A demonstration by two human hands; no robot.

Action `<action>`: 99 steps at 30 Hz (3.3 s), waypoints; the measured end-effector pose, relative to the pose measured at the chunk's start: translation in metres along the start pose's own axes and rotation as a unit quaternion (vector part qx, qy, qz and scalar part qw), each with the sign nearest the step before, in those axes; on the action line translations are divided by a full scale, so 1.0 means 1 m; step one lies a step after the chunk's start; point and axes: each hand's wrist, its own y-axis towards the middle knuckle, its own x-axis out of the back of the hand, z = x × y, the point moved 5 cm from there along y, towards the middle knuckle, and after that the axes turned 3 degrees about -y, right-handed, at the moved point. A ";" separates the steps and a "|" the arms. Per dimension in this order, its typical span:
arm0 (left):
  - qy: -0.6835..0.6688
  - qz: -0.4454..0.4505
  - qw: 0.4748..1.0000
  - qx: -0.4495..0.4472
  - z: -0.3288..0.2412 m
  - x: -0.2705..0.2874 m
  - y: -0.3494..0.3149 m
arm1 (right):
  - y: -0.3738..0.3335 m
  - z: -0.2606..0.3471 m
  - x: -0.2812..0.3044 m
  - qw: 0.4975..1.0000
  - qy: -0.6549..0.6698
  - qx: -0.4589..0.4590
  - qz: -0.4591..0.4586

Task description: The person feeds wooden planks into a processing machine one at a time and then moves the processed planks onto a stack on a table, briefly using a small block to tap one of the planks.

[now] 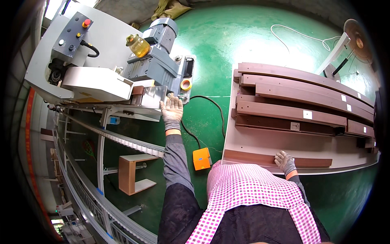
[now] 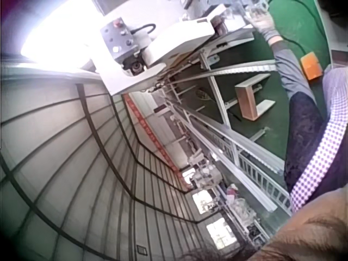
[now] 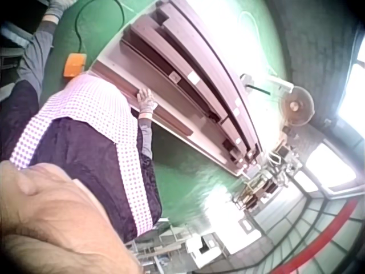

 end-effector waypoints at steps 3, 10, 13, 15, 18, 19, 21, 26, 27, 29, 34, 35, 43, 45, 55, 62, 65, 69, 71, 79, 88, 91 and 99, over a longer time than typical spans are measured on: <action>-0.002 -0.001 1.000 0.000 0.000 -0.002 0.004 | -0.001 0.002 0.000 1.000 0.003 0.002 -0.002; 0.018 -0.020 1.000 0.000 0.010 -0.018 0.021 | 0.000 0.001 0.003 1.000 0.023 0.012 -0.001; 0.024 -0.011 1.000 0.003 0.015 -0.025 0.032 | -0.007 -0.003 0.002 1.000 0.024 0.014 -0.012; 0.023 -0.032 0.999 -0.008 0.016 -0.028 0.041 | -0.012 -0.005 0.001 1.000 0.024 0.015 -0.006; -0.015 -0.040 0.999 0.020 0.017 -0.026 0.060 | -0.023 -0.007 -0.002 0.999 0.022 0.024 0.013; -0.025 -0.059 0.997 0.033 0.022 -0.027 0.064 | -0.029 -0.007 -0.005 0.999 0.018 0.032 0.027; -0.036 -0.076 0.996 0.012 0.027 -0.023 0.074 | -0.037 -0.005 -0.012 0.999 0.017 0.033 0.027; 0.010 -0.041 0.998 -0.043 0.053 -0.020 0.071 | -0.055 0.005 -0.043 0.999 -0.019 0.036 0.022; 0.023 -0.041 0.998 -0.030 0.069 -0.025 0.059 | -0.061 0.009 -0.054 0.997 -0.044 0.043 0.045; 0.026 0.000 0.999 0.035 0.097 -0.021 0.036 | -0.072 0.023 -0.086 0.991 -0.076 0.062 0.089; 0.094 0.046 0.989 0.102 0.190 -0.023 -0.092 | -0.101 0.067 -0.191 0.964 -0.148 0.129 0.177; 0.128 0.034 0.982 0.135 0.208 -0.012 -0.113 | -0.112 0.077 -0.213 0.949 -0.175 0.177 0.193; 0.147 0.100 0.952 0.250 0.265 -0.008 -0.236 | -0.150 0.102 -0.212 0.860 -0.310 0.357 0.192; 0.040 0.160 0.959 0.229 0.241 -0.024 -0.214 | -0.166 0.115 -0.179 0.834 -0.332 0.414 0.151; -0.099 0.329 0.937 0.068 0.146 -0.043 -0.187 | -0.215 0.163 -0.086 0.813 -0.224 0.489 0.225; -0.084 0.450 0.884 0.097 0.167 -0.048 -0.204 | -0.219 0.169 -0.066 0.892 -0.070 0.417 0.161; -0.049 0.475 0.866 0.148 0.194 -0.058 -0.206 | -0.183 0.160 -0.011 0.935 0.059 0.305 0.173; -0.068 0.449 0.861 0.228 0.229 -0.064 -0.225 | -0.192 0.163 0.016 0.868 -0.051 0.478 0.126; -0.040 0.359 0.897 0.255 0.241 -0.060 -0.228 | -0.186 0.164 0.022 0.854 0.026 0.475 0.210; 0.080 0.028 0.952 0.296 0.319 0.043 -0.201 | -0.110 0.177 0.092 0.938 0.141 0.315 -0.024; 0.229 0.058 0.886 0.400 0.417 0.057 -0.182 | -0.047 0.250 0.153 0.925 -0.036 0.315 -0.207; 0.366 0.035 0.844 0.390 0.427 0.044 -0.185 | -0.054 0.259 0.144 0.845 -0.279 0.261 -0.374; 0.622 0.123 0.637 0.437 0.378 0.036 -0.180 | -0.033 0.254 0.146 0.883 -0.192 0.223 -0.365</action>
